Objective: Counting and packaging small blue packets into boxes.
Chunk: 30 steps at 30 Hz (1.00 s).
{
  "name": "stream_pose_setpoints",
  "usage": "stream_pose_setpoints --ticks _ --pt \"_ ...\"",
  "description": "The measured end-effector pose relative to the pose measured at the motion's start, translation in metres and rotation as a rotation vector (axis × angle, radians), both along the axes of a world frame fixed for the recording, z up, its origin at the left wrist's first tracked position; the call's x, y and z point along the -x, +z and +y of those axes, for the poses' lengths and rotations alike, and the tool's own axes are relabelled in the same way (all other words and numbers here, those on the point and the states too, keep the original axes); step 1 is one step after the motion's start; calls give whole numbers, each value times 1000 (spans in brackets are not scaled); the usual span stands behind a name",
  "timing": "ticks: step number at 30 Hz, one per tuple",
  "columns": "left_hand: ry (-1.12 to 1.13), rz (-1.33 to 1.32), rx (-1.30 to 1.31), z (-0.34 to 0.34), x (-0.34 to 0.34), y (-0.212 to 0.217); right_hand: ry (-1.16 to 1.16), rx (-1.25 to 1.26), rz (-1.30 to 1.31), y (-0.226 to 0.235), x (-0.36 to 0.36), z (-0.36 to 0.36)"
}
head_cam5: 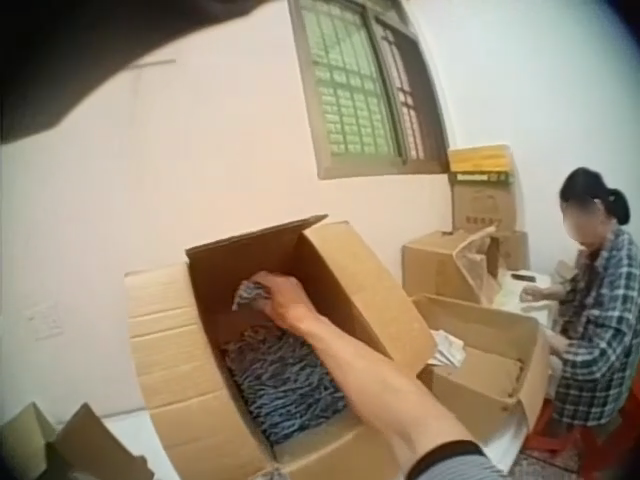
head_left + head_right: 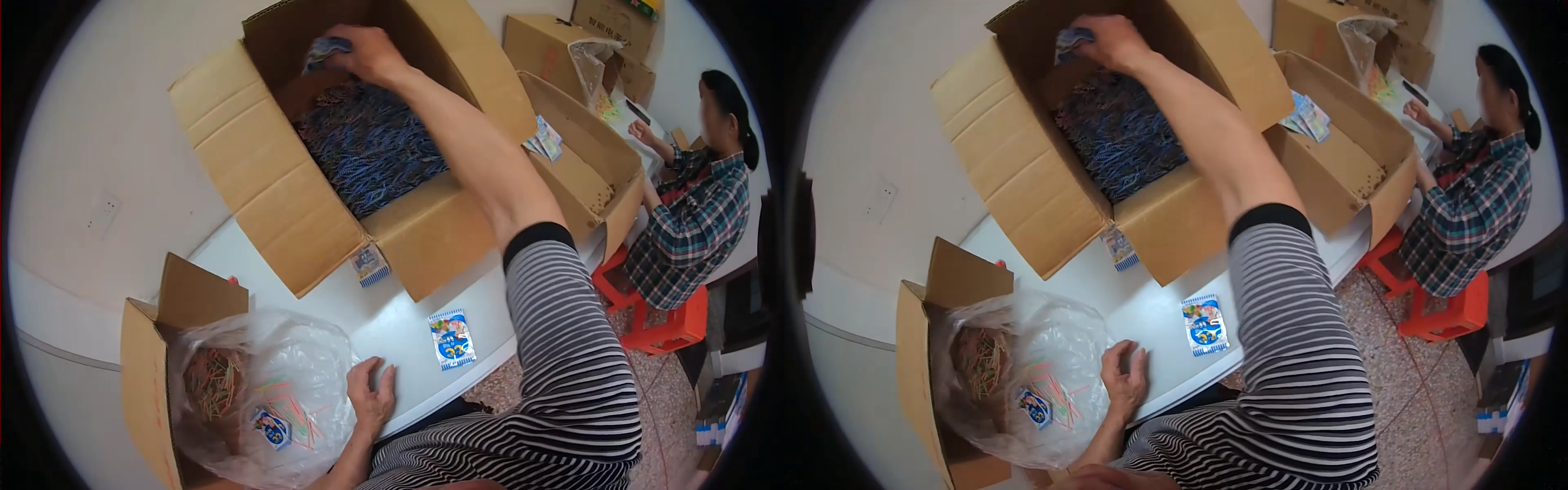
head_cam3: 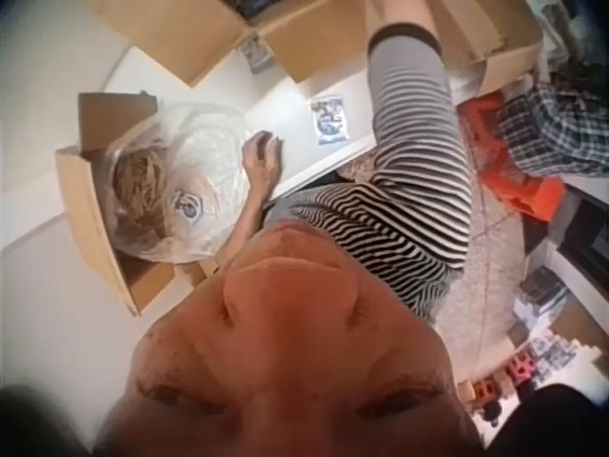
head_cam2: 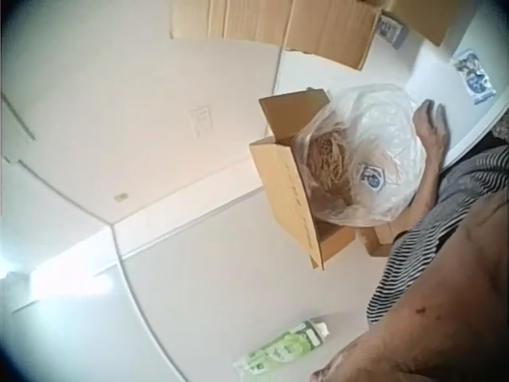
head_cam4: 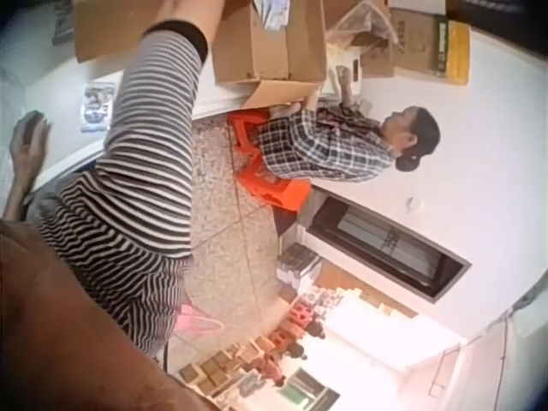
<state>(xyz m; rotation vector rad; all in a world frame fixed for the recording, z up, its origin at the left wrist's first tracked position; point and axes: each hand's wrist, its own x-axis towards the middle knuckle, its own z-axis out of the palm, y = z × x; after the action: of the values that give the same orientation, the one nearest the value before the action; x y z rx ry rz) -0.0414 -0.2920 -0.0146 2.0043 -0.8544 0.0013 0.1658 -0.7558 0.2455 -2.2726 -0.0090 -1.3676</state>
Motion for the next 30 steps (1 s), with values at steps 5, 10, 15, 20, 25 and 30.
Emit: stream_pose_setpoints --ticks 5,10,15,20,25,30 --pt "9 25 -9 -5 1 1 25 182 144 -16 -72 2" --pt "-3 -17 -30 -11 -2 7 116 161 236 -43 -112 5" --pt "15 -38 -40 -11 -5 7 217 260 393 -61 -119 8" --pt "24 -36 -40 -7 -7 10 346 169 632 -53 -121 15" --pt "-19 -11 -1 -15 -4 6 543 330 601 -53 -134 -37" --pt "-11 20 -32 -5 -8 13 302 163 853 -30 -128 -9"
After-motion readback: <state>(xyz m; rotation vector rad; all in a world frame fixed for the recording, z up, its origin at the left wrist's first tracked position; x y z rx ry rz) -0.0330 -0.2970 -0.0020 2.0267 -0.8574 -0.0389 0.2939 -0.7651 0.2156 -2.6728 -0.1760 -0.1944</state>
